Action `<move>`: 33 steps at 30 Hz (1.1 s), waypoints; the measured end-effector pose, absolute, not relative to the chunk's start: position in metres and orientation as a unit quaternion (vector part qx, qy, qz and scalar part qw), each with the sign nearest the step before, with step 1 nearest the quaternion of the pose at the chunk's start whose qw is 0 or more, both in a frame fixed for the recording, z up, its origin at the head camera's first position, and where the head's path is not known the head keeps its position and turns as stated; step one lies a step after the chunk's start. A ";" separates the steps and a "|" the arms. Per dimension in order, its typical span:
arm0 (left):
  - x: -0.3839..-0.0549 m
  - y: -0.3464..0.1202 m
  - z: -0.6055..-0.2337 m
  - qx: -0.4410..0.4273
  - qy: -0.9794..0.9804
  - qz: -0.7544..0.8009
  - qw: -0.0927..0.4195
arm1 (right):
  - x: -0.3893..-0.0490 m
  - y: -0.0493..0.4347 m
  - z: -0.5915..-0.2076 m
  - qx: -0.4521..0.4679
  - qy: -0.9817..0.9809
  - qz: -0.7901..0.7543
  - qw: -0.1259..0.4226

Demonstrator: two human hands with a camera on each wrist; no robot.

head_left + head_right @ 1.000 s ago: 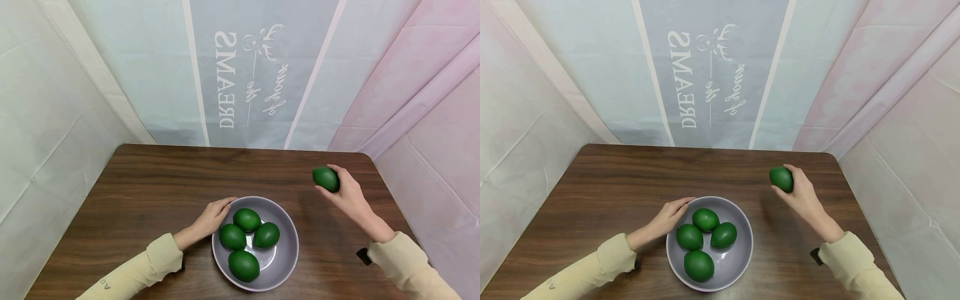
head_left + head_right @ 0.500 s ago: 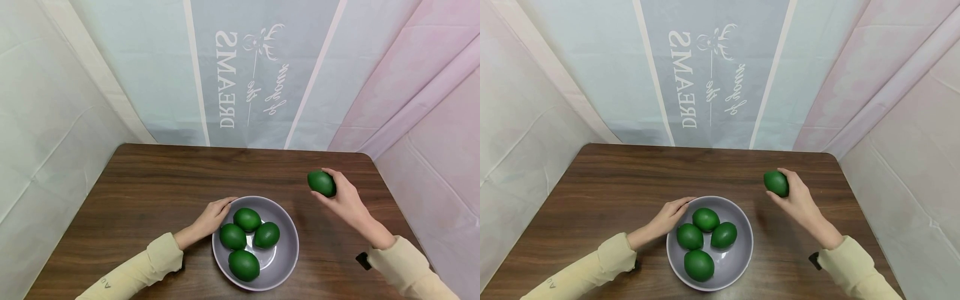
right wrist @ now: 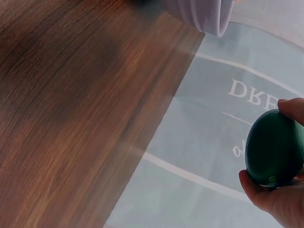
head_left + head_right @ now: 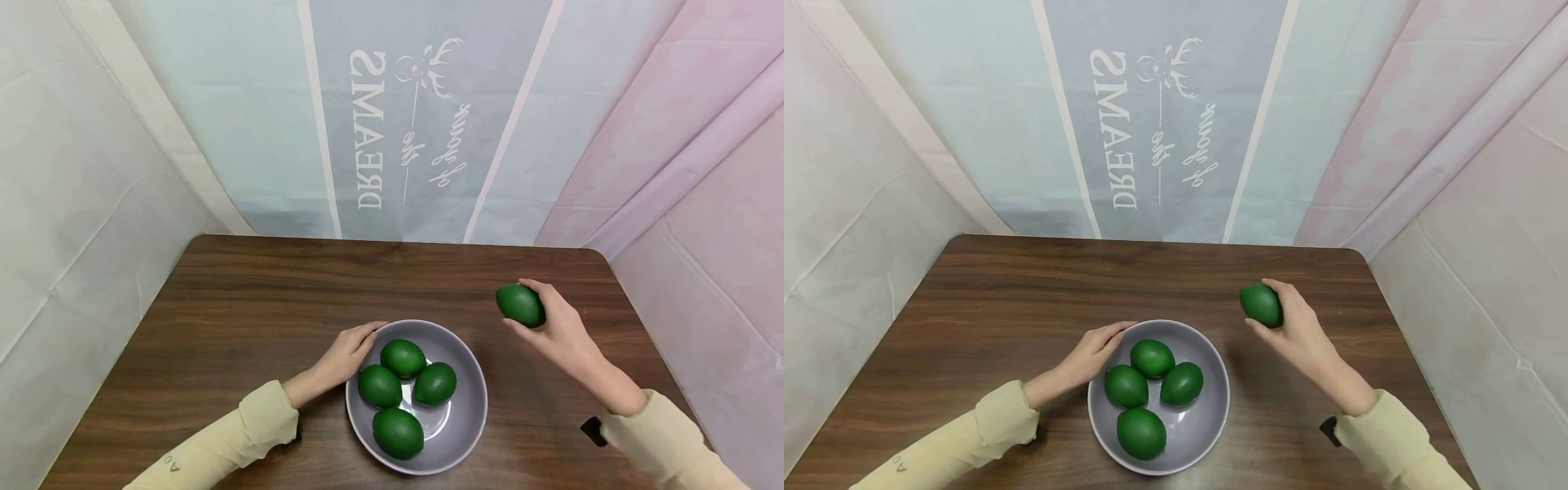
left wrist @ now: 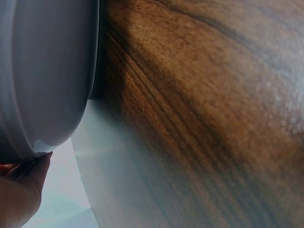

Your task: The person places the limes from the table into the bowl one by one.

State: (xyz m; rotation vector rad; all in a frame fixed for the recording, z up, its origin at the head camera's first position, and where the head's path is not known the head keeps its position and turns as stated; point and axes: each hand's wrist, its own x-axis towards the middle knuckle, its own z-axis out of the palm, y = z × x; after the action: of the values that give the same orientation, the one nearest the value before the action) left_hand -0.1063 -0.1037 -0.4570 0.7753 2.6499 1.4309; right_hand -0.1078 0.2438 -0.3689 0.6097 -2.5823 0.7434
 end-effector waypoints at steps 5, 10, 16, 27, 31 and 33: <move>-0.106 -0.103 -0.456 0.250 0.853 0.459 0.016 | -0.104 0.241 -0.367 0.218 -0.920 0.266 0.186; -0.106 -0.104 -0.456 0.251 0.853 0.458 0.017 | -0.101 0.238 -0.366 0.223 -0.919 0.263 0.189; -0.106 -0.104 -0.456 0.251 0.853 0.458 0.017 | -0.098 0.233 -0.364 0.235 -0.915 0.263 0.196; -0.106 -0.104 -0.457 0.250 0.852 0.459 0.018 | -0.092 0.226 -0.362 0.248 -0.911 0.269 0.192; -0.107 -0.104 -0.457 0.251 0.852 0.459 0.016 | -0.090 0.223 -0.362 0.259 -0.906 0.277 0.189; -0.107 -0.104 -0.457 0.252 0.852 0.459 0.016 | -0.088 0.221 -0.362 0.264 -0.904 0.280 0.188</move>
State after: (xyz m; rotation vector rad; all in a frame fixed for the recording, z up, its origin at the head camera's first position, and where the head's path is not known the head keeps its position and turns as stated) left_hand -0.1071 -0.1038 -0.4572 0.7825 2.6496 1.4263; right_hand -0.0883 0.2210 -0.3622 0.7424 -2.5427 0.7891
